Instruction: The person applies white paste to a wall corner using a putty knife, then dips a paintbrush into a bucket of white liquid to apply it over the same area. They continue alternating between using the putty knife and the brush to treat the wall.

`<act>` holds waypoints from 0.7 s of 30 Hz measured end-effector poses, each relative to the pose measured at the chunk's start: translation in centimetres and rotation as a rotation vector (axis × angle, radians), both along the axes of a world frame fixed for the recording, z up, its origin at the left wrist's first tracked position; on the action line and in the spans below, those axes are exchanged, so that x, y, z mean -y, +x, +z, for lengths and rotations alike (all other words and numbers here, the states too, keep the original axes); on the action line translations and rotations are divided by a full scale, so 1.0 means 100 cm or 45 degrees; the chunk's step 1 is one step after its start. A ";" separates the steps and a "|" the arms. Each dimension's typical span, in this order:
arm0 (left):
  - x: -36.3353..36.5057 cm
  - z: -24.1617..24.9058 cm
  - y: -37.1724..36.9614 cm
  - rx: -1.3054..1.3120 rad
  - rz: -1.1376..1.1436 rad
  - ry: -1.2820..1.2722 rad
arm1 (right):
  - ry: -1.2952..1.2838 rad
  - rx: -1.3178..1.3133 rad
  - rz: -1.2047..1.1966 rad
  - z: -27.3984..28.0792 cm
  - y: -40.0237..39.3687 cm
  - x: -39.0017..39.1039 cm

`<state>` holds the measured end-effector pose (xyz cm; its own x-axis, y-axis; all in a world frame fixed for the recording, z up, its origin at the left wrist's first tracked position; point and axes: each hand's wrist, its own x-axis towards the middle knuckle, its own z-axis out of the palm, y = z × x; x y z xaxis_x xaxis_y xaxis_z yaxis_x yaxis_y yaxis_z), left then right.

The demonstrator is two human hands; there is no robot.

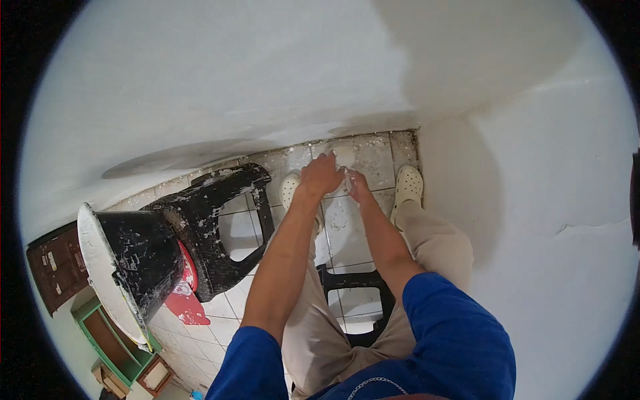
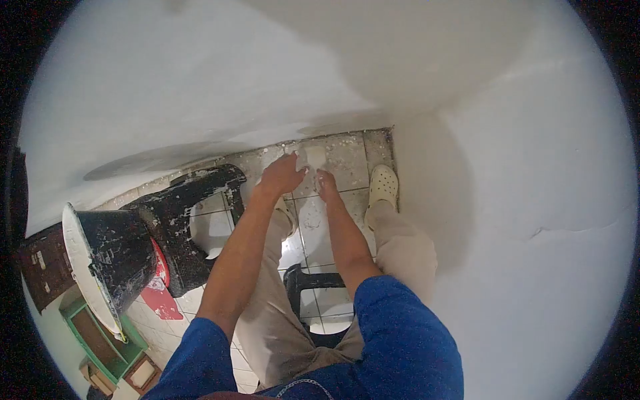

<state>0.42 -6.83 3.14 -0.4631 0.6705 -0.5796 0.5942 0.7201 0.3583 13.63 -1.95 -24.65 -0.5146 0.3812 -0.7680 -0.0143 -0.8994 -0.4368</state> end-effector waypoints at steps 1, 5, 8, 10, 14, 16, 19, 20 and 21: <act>-0.001 -0.002 0.000 -0.018 -0.002 0.012 | -0.023 0.002 0.039 -0.030 0.003 0.004; 0.005 -0.007 -0.005 -0.031 -0.005 0.029 | -0.003 0.137 0.059 -0.020 -0.001 -0.002; 0.002 0.005 -0.007 0.043 -0.031 -0.081 | 0.076 0.241 0.155 -0.023 -0.011 -0.016; 0.001 0.003 -0.007 0.026 -0.059 -0.101 | 0.110 0.126 0.267 -0.099 -0.008 -0.028; 0.005 0.002 -0.009 -0.024 -0.041 -0.032 | -0.122 0.326 0.087 -0.007 -0.043 -0.027; 0.004 -0.003 -0.007 -0.005 -0.056 -0.049 | -0.203 0.286 0.098 -0.015 -0.045 -0.029; 0.001 -0.004 -0.005 -0.020 -0.062 -0.046 | -0.262 0.331 0.213 -0.066 -0.054 -0.028; 0.000 -0.003 -0.003 -0.027 -0.061 -0.043 | -0.172 0.417 0.242 -0.076 -0.055 -0.029; -0.002 0.001 -0.002 -0.019 -0.059 -0.060 | -0.082 0.505 0.271 -0.075 -0.056 -0.031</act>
<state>0.24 -6.64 3.20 -0.4406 0.6637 -0.6045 0.6324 0.7073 0.3158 8.03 1.11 -32.14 -0.2372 0.2440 -0.9403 0.3311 -0.8897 -0.3144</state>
